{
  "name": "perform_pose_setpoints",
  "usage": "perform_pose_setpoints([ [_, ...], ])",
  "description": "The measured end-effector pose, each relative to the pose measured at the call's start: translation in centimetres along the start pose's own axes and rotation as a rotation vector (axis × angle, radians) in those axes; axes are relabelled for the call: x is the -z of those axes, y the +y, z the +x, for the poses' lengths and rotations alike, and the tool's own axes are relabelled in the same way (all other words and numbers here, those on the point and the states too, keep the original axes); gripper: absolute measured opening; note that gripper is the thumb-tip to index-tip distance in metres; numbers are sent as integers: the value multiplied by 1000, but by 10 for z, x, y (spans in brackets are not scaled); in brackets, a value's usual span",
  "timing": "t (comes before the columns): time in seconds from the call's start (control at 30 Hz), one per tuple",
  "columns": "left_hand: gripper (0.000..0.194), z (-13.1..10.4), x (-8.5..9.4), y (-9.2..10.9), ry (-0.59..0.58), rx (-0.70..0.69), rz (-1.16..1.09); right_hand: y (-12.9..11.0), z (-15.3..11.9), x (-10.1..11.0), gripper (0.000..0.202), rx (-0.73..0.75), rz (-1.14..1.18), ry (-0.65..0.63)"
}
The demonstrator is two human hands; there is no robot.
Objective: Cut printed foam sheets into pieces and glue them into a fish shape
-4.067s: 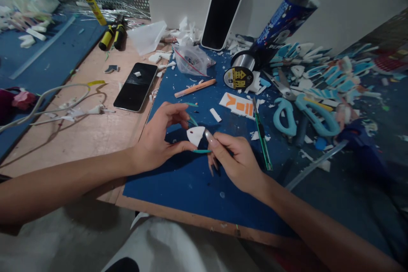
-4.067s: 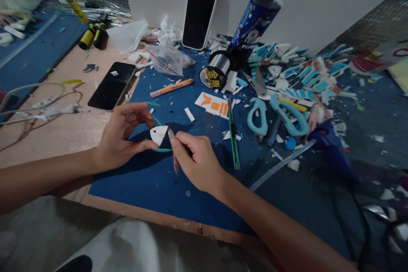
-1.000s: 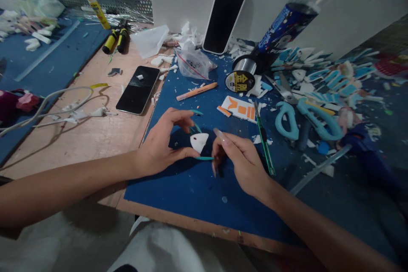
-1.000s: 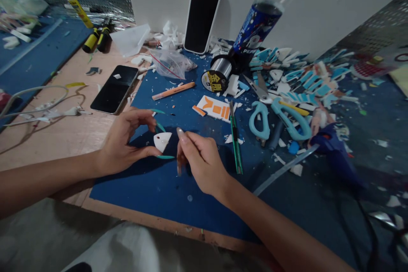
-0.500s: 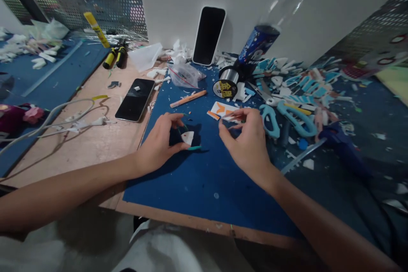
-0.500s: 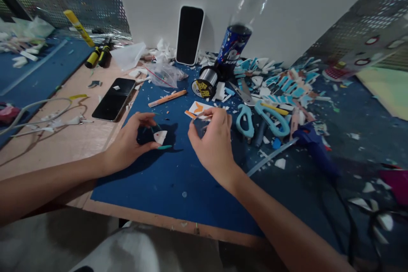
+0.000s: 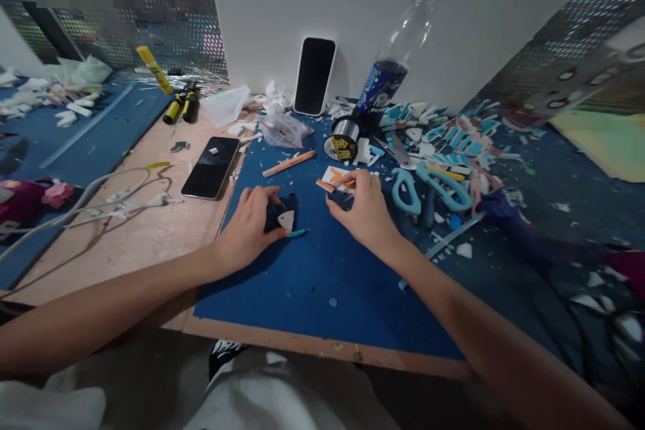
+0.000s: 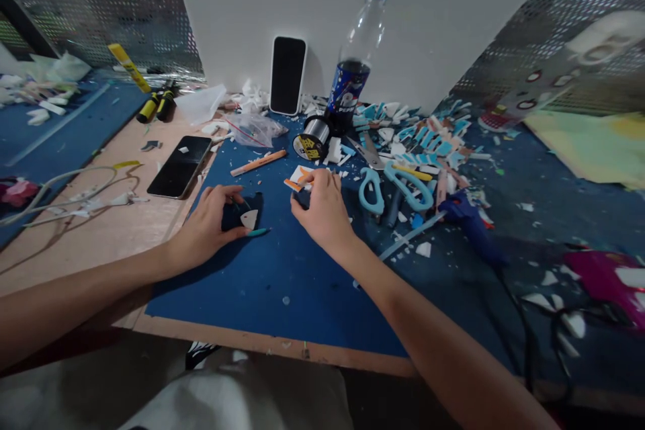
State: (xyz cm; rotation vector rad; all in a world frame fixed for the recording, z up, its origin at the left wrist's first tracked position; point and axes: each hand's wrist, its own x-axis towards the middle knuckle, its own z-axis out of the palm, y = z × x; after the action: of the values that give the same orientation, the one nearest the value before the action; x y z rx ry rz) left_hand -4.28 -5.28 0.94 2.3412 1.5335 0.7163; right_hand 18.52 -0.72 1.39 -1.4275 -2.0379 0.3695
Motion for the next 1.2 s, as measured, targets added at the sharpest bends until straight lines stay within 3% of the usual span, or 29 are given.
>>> perform_pose_setpoints([
  [0.23, 68, -3, 0, 1, 80, -3, 47, 0, 2, -2, 29, -35, 42, 19],
  [0.4, 65, -3, 2, 4, 171, -81, 87, -2, 3, -4, 25, -69, 136, 16],
  [0.67, 63, 9, 4, 17, 195, -233, 47, -3, 5, 3, 34, -303, 459, 33],
  [0.8, 71, 29, -11, 33, 146, -292, 8, -8, 2, 15, 34, -422, 720, -58],
  [0.93, 60, 51, -26, 51, 122, -300, -51, -13, -10, 33, 31, -473, 914, -121],
  [1.1, 39, 70, -38, 83, 65, -381, -148, -4, -35, 58, 27, -510, 966, -31],
  [1.2, 39, 82, -47, 107, 9, -435, -215, 8, -51, 74, 29, -528, 886, 69],
])
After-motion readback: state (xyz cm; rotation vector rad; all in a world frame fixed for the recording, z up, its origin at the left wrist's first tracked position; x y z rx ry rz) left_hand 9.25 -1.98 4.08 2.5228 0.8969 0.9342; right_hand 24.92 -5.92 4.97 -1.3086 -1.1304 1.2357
